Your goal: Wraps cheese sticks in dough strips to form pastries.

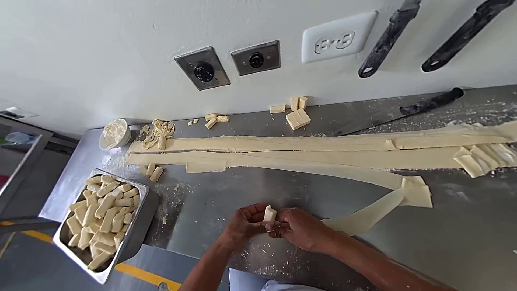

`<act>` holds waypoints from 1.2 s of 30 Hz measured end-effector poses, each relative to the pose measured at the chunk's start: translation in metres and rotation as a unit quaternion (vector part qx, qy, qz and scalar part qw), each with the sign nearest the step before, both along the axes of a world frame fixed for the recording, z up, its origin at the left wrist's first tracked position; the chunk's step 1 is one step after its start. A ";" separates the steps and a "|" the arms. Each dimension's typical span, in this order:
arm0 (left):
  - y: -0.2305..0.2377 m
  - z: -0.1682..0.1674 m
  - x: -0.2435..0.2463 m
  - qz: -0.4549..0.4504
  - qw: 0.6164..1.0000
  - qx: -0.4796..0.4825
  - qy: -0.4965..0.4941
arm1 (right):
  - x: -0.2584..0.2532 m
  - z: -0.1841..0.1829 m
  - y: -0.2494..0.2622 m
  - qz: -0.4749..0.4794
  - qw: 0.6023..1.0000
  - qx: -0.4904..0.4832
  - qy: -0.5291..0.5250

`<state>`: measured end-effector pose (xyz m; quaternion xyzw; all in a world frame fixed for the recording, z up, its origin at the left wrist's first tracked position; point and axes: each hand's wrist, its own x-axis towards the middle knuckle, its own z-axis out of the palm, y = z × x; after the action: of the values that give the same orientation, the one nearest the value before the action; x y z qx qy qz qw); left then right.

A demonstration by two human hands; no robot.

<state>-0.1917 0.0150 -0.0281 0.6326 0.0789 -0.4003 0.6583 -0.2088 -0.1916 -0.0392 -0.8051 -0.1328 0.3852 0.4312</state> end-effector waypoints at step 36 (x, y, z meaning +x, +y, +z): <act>0.241 0.080 0.047 0.471 0.729 0.414 -0.273 | 0.051 -0.039 0.003 -0.029 0.934 -0.111 -0.339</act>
<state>-0.1450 0.2557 0.0516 0.8064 0.3416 0.2234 0.4280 -0.1575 -0.1884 -0.0785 -0.9341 -0.2041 0.0896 0.2790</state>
